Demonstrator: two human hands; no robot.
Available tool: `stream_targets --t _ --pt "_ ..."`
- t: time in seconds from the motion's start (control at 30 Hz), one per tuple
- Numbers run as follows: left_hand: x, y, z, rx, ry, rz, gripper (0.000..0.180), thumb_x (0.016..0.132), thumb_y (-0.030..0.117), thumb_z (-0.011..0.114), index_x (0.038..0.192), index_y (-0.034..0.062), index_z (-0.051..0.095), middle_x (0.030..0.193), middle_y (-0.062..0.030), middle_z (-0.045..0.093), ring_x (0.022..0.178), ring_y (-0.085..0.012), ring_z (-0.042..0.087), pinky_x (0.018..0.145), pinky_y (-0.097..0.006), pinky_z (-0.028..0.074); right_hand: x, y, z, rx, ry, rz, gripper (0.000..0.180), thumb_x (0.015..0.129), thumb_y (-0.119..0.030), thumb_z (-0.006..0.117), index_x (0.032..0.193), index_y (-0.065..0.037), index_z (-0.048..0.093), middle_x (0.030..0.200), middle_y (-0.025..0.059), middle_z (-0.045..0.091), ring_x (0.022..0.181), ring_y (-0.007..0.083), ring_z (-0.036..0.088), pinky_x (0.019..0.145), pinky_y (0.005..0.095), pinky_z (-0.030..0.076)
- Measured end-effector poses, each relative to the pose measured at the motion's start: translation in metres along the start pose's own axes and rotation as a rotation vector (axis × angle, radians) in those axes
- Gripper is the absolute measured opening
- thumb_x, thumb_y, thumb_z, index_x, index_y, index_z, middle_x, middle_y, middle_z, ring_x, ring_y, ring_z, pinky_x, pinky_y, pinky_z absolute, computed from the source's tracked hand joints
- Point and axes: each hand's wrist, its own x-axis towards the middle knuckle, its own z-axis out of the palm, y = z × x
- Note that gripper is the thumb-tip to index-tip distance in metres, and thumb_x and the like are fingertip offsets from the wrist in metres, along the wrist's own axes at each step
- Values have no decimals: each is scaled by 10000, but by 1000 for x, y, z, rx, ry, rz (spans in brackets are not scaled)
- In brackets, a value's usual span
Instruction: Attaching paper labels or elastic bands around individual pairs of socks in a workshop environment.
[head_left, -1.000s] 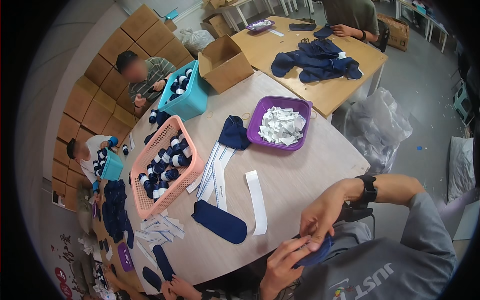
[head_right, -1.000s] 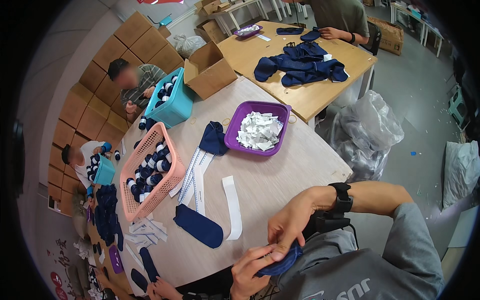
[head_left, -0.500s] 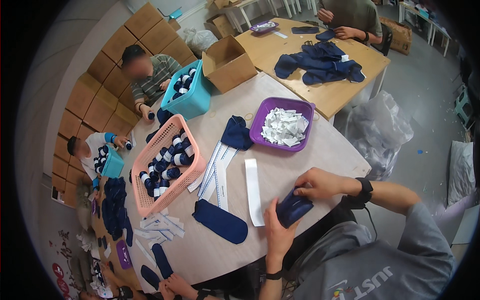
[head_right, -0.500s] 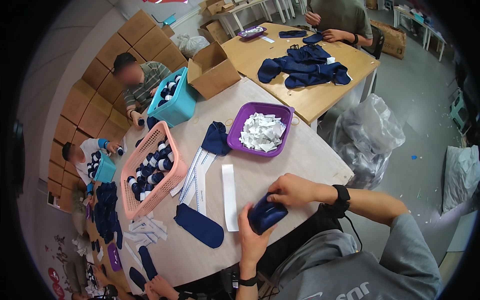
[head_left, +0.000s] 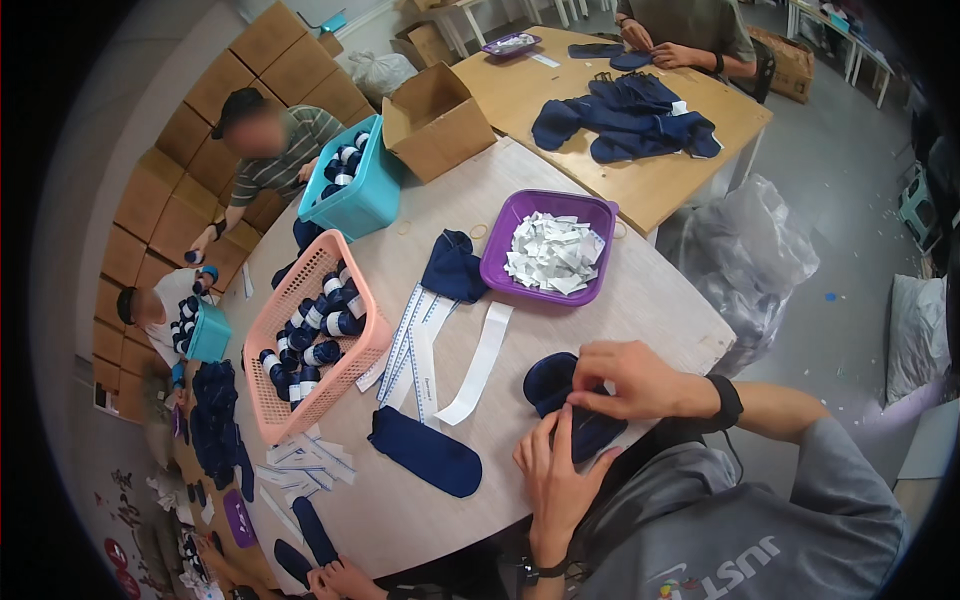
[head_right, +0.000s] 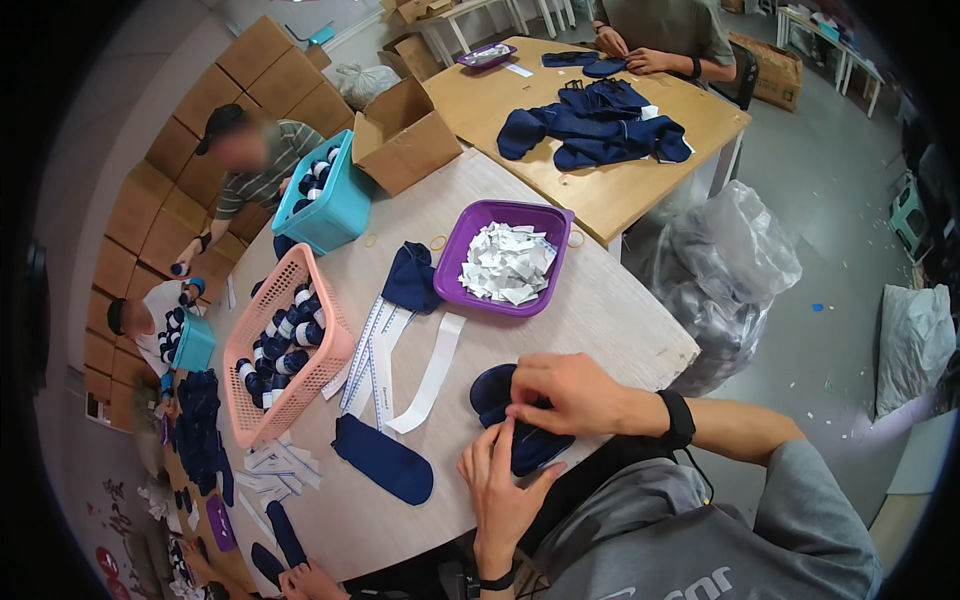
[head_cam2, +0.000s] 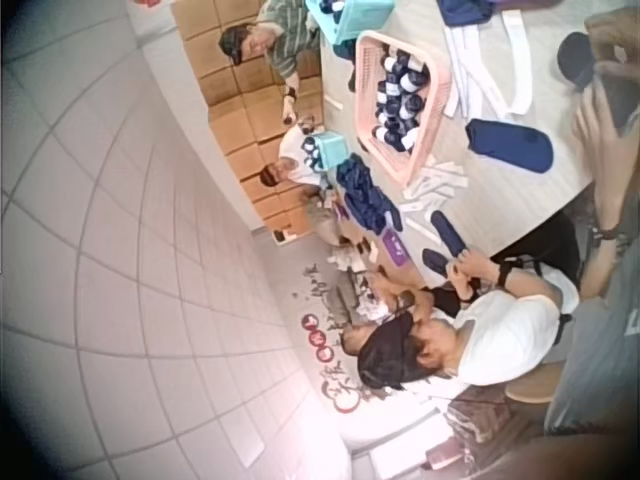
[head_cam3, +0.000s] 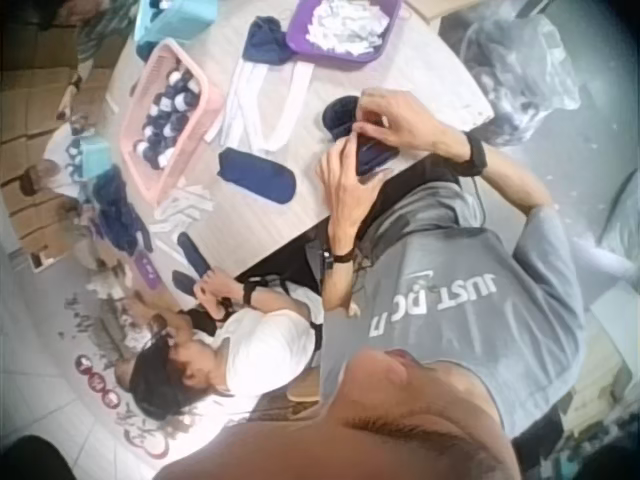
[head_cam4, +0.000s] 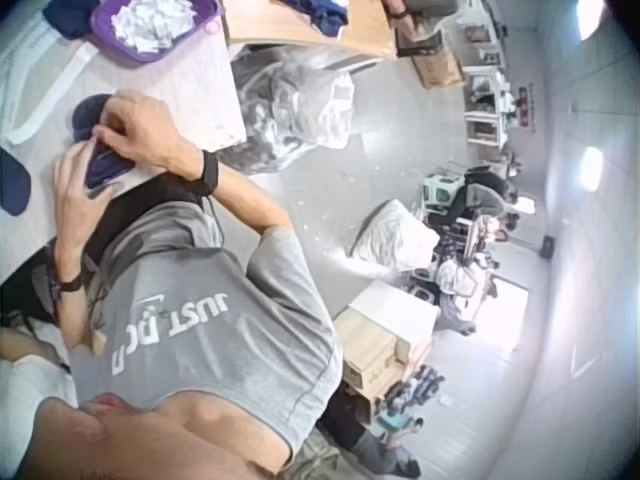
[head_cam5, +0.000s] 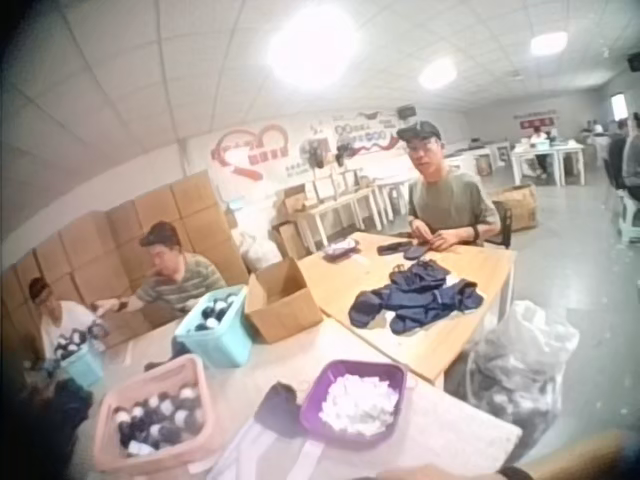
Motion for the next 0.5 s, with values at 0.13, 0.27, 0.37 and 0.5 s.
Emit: stream_targets --t 0.13,0.27,0.37,0.5 --pt "5 -3 6 33 -53 32 572 804 355 860 1240 36 670 1243 -135 615 1158 -331 546 1011 -480 381 -11 3 -1 3 -250 -48 284 929 -368 718 969 -89 681 936 78 636 882 311 661 693 429 536" --pt "-2 -4 3 -97 -41 23 459 836 272 832 1200 38 679 1169 -110 660 1074 -324 587 992 -463 394 -34 -4 -15 -42 -346 -27 515 881 -506 745 1179 -97 652 1099 95 632 1045 319 655 761 443 561" --pt "-5 -5 5 -186 -11 -26 410 853 207 816 1198 34 677 1108 -115 684 1025 -328 607 922 -429 442 -43 -3 -11 -32 -385 -1 616 857 -530 773 1279 -113 607 1159 95 613 1110 307 645 774 462 562" --pt "-5 -8 7 -312 -42 -115 386 876 163 796 1217 31 672 1058 -125 697 960 -310 630 824 -390 488 -51 -3 -7 12 -377 122 520 885 -476 769 1214 -93 645 1134 97 613 1046 312 654 752 452 549"
